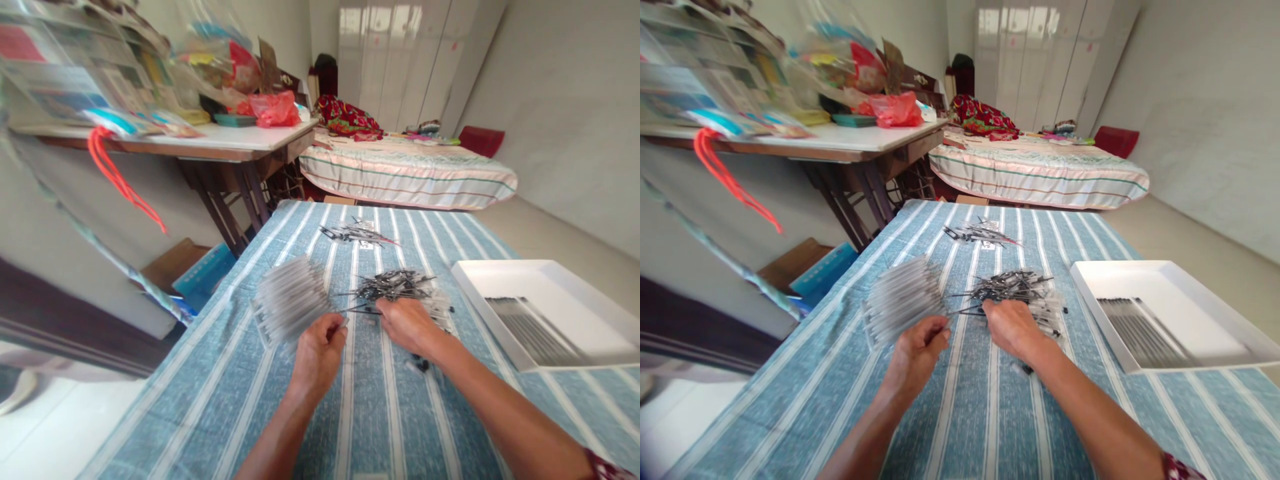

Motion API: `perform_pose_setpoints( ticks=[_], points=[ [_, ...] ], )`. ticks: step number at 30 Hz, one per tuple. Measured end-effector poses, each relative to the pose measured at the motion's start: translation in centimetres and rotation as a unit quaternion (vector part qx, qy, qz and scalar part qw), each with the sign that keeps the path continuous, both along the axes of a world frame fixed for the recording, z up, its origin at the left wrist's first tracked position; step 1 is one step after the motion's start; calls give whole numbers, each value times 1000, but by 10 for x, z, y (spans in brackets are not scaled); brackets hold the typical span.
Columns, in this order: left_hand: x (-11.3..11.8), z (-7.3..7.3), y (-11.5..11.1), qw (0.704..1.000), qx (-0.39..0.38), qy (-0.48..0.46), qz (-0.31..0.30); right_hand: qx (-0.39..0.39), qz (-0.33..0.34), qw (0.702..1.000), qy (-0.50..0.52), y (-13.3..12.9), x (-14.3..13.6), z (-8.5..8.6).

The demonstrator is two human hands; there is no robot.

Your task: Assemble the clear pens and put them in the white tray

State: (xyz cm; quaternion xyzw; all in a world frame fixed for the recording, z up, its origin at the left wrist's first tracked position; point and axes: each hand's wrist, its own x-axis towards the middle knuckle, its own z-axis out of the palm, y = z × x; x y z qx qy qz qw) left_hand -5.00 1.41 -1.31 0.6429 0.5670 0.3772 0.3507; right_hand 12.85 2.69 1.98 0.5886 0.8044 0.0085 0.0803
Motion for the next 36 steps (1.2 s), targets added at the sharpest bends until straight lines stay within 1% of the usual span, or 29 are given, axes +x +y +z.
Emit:
perform_pose_setpoints(
  ticks=[6, 10, 16, 21, 25, 30, 33, 36],
  points=[
    [1, 1, -1, 1000, -1, 0, -3, 27, 20, 999, -29, -12, 7, 13],
    [3, 2, -2, 1000, 8, 4, -2, 41, 29, 998, -48, -15, 11, 16],
    [5, 7, -4, 998, -4, 32, -46, 42, 52, 996, -64, -17, 12, 18],
    [5, 8, -6, 996, -15, 37, -74, 46, 82, 993, -69, -16, 11, 24],
    [5, 9, -7, 993, -50, 15, -102, 82, 113, 988, -66, -14, 13, 27],
    [5, 14, -8, 992, -85, -24, -93, 128, 134, 981, -53, -14, 15, 26],
    [4, 17, -8, 991, -95, -32, -89, 133, 140, 980, -44, -13, 17, 25],
    [4, 21, -9, 989, -106, -49, -91, 116, 155, 980, -32, -12, 21, 24]
  ],
)
